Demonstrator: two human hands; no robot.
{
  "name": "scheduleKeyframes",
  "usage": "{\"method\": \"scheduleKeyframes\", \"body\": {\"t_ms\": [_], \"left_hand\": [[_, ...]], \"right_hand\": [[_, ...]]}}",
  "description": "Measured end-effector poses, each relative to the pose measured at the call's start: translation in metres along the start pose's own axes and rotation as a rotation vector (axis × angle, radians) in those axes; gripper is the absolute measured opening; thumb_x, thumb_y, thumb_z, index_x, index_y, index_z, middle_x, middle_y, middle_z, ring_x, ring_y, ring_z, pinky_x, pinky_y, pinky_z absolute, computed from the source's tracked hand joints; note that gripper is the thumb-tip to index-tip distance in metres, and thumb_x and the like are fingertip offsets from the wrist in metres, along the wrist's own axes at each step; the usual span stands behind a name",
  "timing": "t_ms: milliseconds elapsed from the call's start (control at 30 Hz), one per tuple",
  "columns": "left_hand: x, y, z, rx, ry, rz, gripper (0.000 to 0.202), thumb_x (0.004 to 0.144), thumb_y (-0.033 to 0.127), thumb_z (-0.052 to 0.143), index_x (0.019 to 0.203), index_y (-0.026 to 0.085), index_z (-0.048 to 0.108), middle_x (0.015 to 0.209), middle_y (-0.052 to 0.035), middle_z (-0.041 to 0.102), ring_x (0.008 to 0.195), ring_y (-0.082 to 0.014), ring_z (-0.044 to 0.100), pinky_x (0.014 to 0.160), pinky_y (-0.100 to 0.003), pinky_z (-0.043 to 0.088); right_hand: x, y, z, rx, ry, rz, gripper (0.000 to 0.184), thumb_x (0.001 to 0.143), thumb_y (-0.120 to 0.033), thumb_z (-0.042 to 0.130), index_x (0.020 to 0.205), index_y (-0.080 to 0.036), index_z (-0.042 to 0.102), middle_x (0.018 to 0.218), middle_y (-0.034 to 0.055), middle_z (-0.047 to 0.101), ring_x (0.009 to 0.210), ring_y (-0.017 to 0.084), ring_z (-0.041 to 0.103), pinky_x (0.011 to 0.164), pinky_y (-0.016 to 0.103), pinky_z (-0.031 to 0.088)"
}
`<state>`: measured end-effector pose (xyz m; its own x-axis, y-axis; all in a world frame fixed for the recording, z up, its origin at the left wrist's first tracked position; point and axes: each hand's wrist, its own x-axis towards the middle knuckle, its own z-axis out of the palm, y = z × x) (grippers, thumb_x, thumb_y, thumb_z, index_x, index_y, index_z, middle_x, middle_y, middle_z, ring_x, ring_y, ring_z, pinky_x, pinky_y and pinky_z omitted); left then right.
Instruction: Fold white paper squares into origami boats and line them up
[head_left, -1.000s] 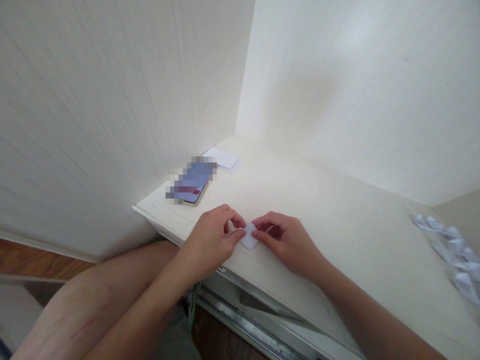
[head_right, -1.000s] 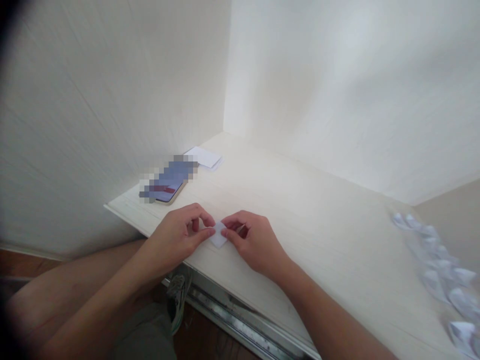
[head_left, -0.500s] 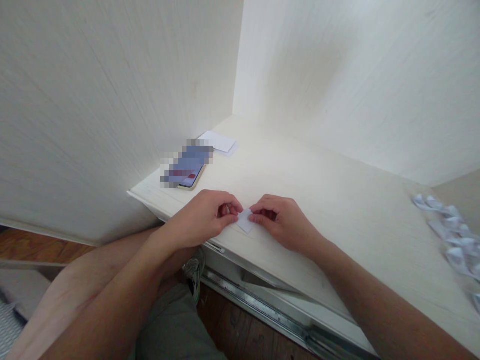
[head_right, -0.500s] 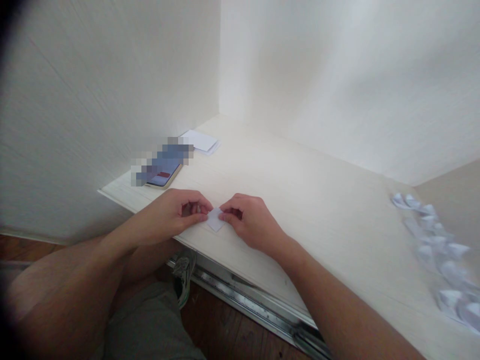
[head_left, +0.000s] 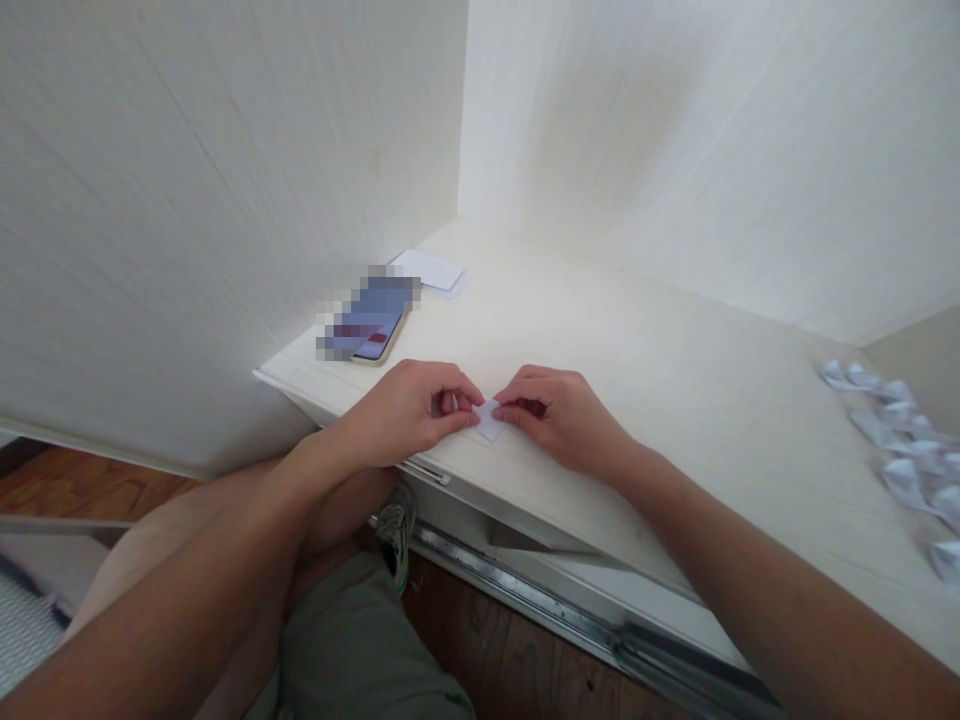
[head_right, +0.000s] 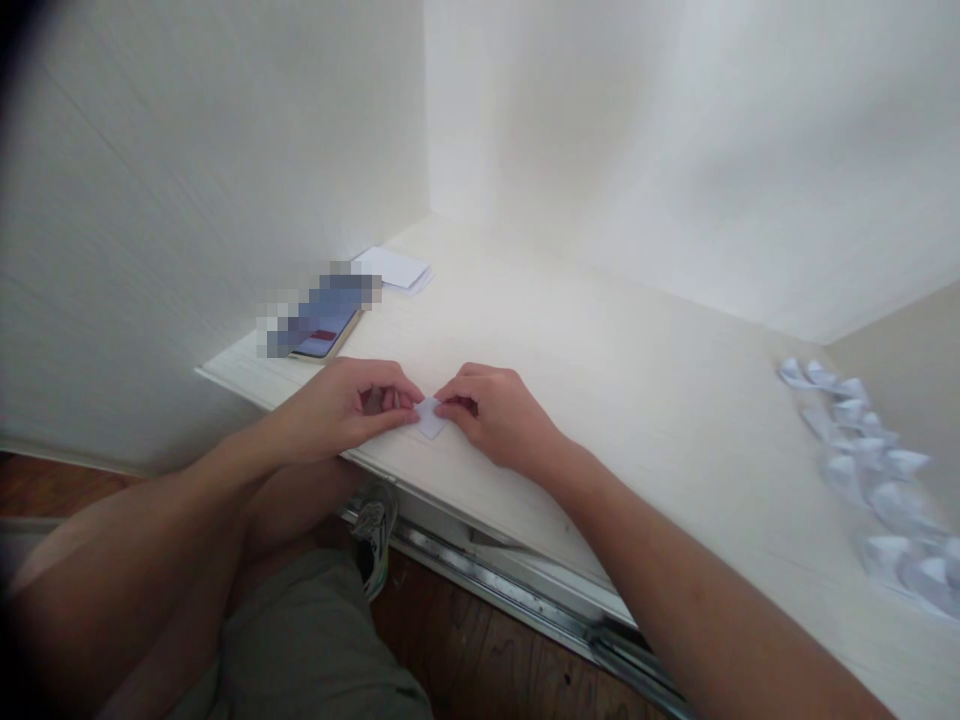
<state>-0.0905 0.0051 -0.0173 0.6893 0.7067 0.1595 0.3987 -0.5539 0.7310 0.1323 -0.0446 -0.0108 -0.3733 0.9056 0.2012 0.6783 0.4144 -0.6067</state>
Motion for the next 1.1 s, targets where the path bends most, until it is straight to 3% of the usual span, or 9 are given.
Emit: {"method": "scheduleKeyframes", "body": {"t_ms": [133,333,433,567,767,900,967,1100], "left_hand": [[0.001,0.000,-0.002,0.026,-0.016,0.034,0.012,0.086,0.024,0.073,0.094,0.017,0.077,0.073,-0.0005,0.069,0.062,-0.0120,0.057,0.064,-0.024,0.043],[0.002,0.001,-0.001,0.088,-0.014,0.103,0.011,0.089,0.023,0.070,0.093,0.017,0.079,0.077,-0.0015,0.070,0.063,-0.0117,0.059,0.065,-0.024,0.044],[-0.001,-0.002,-0.001,0.148,0.009,0.193,0.013,0.092,0.019,0.067,0.092,0.019,0.080,0.083,-0.0028,0.072,0.069,-0.0127,0.063,0.066,-0.024,0.045],[-0.006,-0.005,-0.001,0.215,0.045,0.328,0.017,0.092,0.012,0.065,0.095,0.019,0.080,0.086,-0.0035,0.072,0.071,-0.0130,0.065,0.064,-0.023,0.046],[-0.014,-0.007,-0.001,0.258,0.058,0.368,0.015,0.096,0.012,0.062,0.102,0.017,0.075,0.090,-0.0034,0.070,0.080,-0.0129,0.064,0.069,-0.022,0.048],[-0.019,-0.007,-0.002,0.257,0.039,0.338,0.020,0.096,0.011,0.062,0.110,0.023,0.071,0.086,0.0004,0.066,0.072,-0.0100,0.060,0.061,-0.020,0.045],[-0.020,-0.004,-0.003,0.240,0.017,0.304,0.019,0.097,0.012,0.060,0.107,0.024,0.072,0.087,-0.0004,0.067,0.072,-0.0103,0.060,0.059,-0.020,0.046],[-0.024,0.000,-0.004,0.219,-0.027,0.218,0.018,0.099,0.017,0.056,0.099,0.024,0.073,0.085,-0.0023,0.069,0.074,-0.0136,0.063,0.058,-0.023,0.051]], "right_hand": [[0.000,0.003,0.000,-0.005,-0.008,-0.070,0.015,0.092,-0.016,0.066,0.092,-0.020,0.081,0.088,0.0045,0.075,0.078,0.015,0.067,0.074,0.029,0.050],[-0.009,0.007,0.005,-0.064,0.084,-0.161,0.024,0.096,-0.015,0.058,0.098,-0.021,0.081,0.092,0.0065,0.075,0.078,0.016,0.067,0.070,0.029,0.052],[-0.015,0.009,0.003,-0.170,0.107,-0.283,0.026,0.098,-0.014,0.055,0.102,-0.021,0.079,0.097,0.0081,0.076,0.081,0.016,0.067,0.069,0.029,0.052],[-0.013,0.008,0.000,-0.287,0.121,-0.419,0.020,0.097,-0.012,0.059,0.102,-0.016,0.078,0.088,0.0077,0.074,0.072,0.015,0.063,0.060,0.027,0.049],[-0.010,0.007,0.005,-0.270,0.118,-0.422,0.015,0.094,-0.013,0.063,0.097,-0.013,0.078,0.082,0.0074,0.072,0.071,0.018,0.061,0.063,0.032,0.050],[-0.012,0.000,0.005,-0.187,0.056,-0.383,0.016,0.094,-0.016,0.061,0.098,-0.011,0.076,0.088,0.0092,0.072,0.077,0.020,0.062,0.071,0.036,0.052],[-0.012,-0.006,0.003,-0.185,0.041,-0.368,0.017,0.097,-0.019,0.059,0.094,-0.013,0.075,0.084,0.0080,0.071,0.075,0.019,0.061,0.069,0.036,0.052],[-0.010,-0.015,-0.002,-0.242,0.020,-0.301,0.031,0.101,-0.011,0.046,0.087,-0.017,0.073,0.072,0.0050,0.068,0.068,0.019,0.059,0.062,0.035,0.048]]}}
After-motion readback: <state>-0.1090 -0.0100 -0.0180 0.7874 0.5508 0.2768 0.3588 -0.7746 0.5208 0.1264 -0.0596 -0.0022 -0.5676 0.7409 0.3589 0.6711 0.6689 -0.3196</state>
